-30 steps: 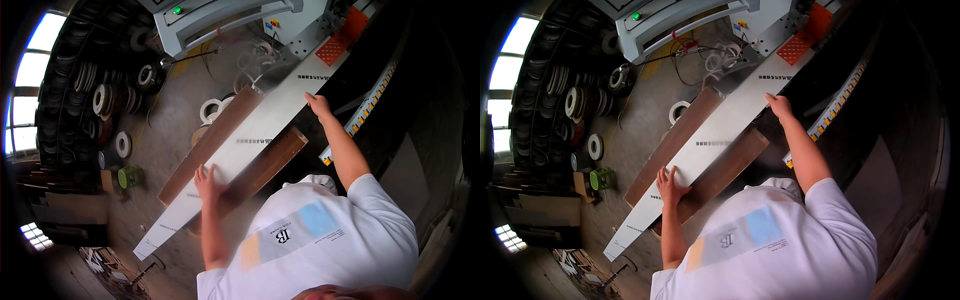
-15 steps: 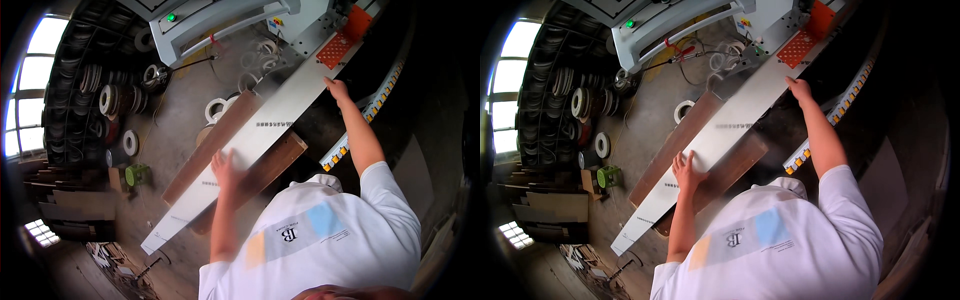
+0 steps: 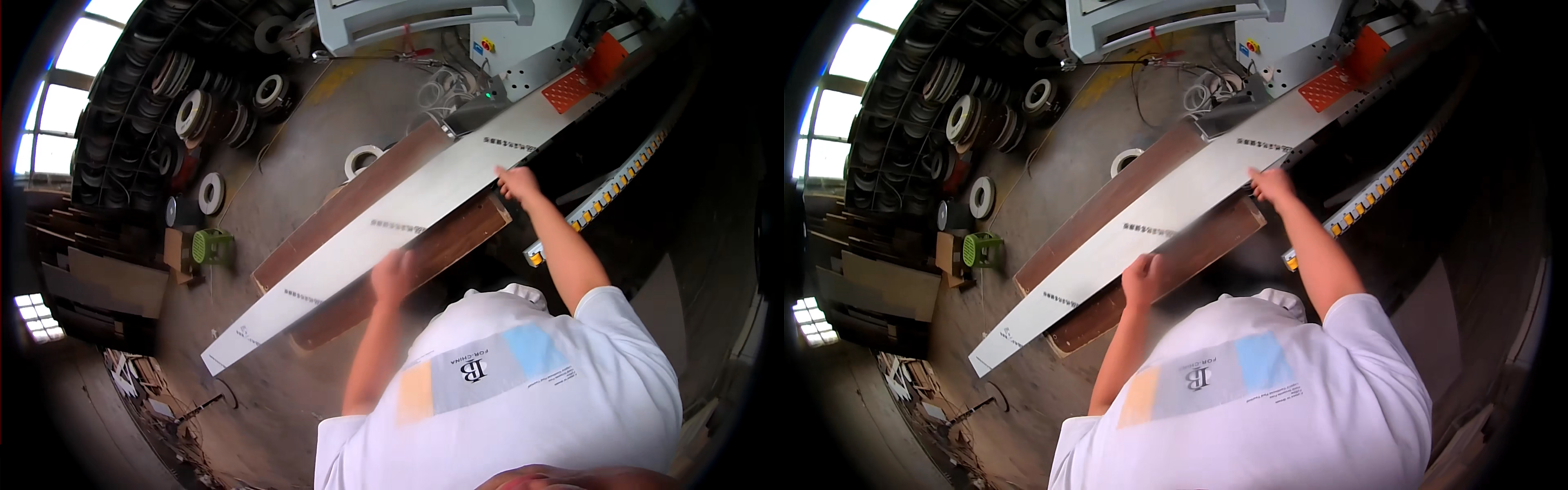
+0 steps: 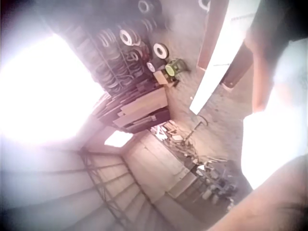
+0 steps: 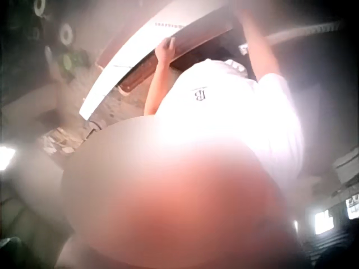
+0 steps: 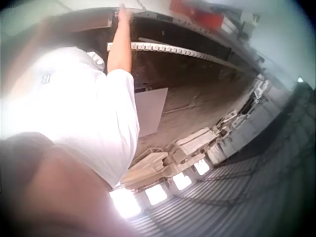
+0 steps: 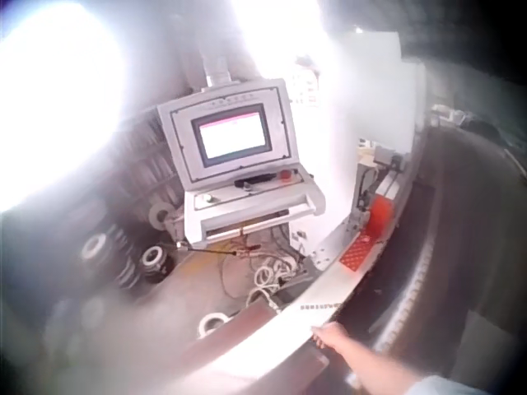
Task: The person feeds white boards into an edge-banding machine, interacts with a control panel to adjust settings, and moves processed boards between stations.
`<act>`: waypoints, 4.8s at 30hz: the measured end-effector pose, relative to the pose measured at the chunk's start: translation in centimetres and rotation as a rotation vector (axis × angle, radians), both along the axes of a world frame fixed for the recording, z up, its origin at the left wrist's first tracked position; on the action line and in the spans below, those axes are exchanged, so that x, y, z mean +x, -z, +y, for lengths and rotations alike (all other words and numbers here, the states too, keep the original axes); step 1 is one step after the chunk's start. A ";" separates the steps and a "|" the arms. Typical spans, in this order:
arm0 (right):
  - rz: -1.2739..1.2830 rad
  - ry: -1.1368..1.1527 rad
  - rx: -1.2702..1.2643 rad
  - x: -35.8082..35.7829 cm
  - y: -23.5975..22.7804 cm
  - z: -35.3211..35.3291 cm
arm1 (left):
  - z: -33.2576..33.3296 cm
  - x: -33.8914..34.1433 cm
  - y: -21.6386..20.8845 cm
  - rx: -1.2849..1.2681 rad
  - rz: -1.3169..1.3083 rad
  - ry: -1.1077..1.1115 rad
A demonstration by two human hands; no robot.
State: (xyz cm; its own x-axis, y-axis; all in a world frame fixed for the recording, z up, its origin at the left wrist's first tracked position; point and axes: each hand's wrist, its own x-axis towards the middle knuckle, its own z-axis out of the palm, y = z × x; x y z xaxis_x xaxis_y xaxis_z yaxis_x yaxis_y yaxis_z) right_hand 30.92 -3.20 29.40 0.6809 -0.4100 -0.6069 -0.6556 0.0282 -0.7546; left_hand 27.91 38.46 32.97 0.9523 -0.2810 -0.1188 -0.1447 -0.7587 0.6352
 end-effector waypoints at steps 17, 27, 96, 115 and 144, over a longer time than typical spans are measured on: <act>-0.027 0.024 0.193 -0.7 -2.0 17.6 | 22.8 -2.1 0.1 -0.986 0.646 -0.942; 0.013 0.197 0.125 -0.6 -2.2 11.1 | 15.2 -0.7 -1.3 -0.895 0.770 -0.937; -0.059 0.133 0.102 -4.4 -8.5 59.6 | 61.8 -4.5 -6.8 -0.832 0.655 -0.963; -0.003 0.159 -0.065 -5.3 -15.0 71.8 | 65.9 -4.4 -14.5 -0.664 0.783 -0.432; -0.024 0.203 0.160 -7.0 -15.0 64.8 | 23.7 41.0 -45.8 0.318 -0.839 0.404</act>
